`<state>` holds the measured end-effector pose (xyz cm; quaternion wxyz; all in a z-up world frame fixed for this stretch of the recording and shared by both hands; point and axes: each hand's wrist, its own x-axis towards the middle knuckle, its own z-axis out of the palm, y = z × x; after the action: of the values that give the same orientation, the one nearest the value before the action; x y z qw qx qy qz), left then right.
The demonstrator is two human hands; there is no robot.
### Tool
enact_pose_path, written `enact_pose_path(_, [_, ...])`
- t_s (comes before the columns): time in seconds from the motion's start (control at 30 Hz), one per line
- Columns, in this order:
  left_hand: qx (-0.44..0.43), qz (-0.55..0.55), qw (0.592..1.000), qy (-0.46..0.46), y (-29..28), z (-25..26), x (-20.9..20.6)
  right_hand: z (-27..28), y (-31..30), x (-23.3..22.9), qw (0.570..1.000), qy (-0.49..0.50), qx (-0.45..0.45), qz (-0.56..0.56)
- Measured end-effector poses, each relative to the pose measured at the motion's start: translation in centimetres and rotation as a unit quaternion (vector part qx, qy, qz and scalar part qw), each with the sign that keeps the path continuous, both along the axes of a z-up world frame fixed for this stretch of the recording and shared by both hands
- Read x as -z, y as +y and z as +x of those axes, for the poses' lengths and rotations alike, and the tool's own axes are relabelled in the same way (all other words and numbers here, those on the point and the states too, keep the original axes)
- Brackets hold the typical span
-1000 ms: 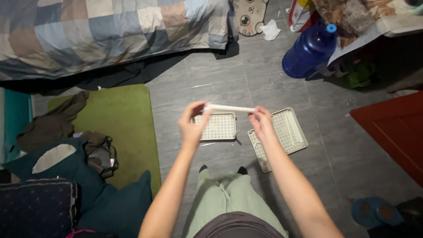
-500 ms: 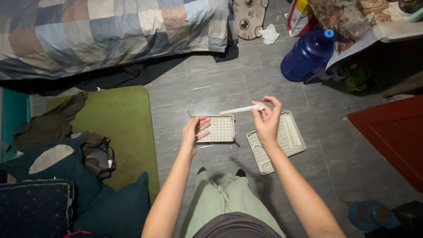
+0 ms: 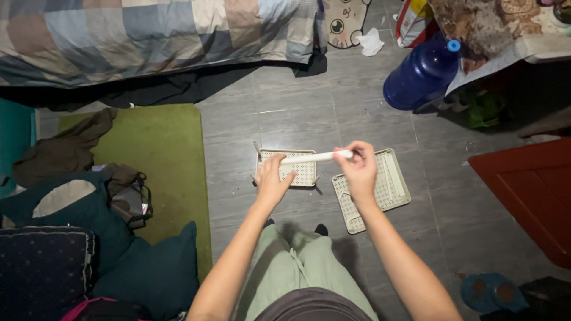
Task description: The person assembles a small plastic stool by inserting four white legs into a perforated tray base. The person repeatedly inserts and removes the legs, adjusting their fit before leaving the assembled stool on the floor.
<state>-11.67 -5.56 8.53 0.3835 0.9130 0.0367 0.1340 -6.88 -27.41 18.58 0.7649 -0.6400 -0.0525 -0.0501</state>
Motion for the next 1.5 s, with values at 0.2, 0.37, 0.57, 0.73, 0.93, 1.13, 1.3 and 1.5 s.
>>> enact_pose_path(0.2, [0.104, 0.154, 0.983, 0.001, 2.9, 0.7, -4.5, 0.7, -5.3, 1.9, 0.970, 0.234, -0.059, -0.003])
enact_pose_path(0.37, [0.153, 0.196, 0.969, -0.008, 4.2, 1.6, -3.6, -0.6, -7.7, 2.8, 0.872, 0.276, -0.352, -0.201])
enact_pose_path(0.57, [0.161, 0.196, 0.967, -0.007, 4.5, 3.5, 1.4, -1.2, -6.3, 8.9, 0.847, 0.324, -0.372, -0.200])
enact_pose_path(0.73, [0.105, 0.194, 0.975, 0.034, 5.1, 4.0, 7.7, 2.7, -7.8, 15.6, 0.848, 0.142, -0.246, -0.448])
enact_pose_path(0.93, [0.048, 0.223, 0.948, 0.222, 5.9, 2.8, 14.7, 7.4, -10.8, 20.4, 0.748, 0.213, -0.135, -0.614])
enact_pose_path(1.13, [0.064, 0.225, 0.940, 0.250, 2.0, 0.9, 20.5, 11.9, -12.3, 25.9, 0.662, 0.202, -0.169, -0.702])
enact_pose_path(1.3, [0.115, 0.191, 0.927, 0.301, -2.1, 1.4, 24.8, 14.6, -12.6, 32.3, 0.630, 0.218, -0.174, -0.724])
enact_pose_path(1.5, [0.154, 0.166, 0.927, 0.298, -8.3, 3.8, 32.6, 17.6, -12.0, 41.1, 0.629, 0.237, -0.161, -0.722])
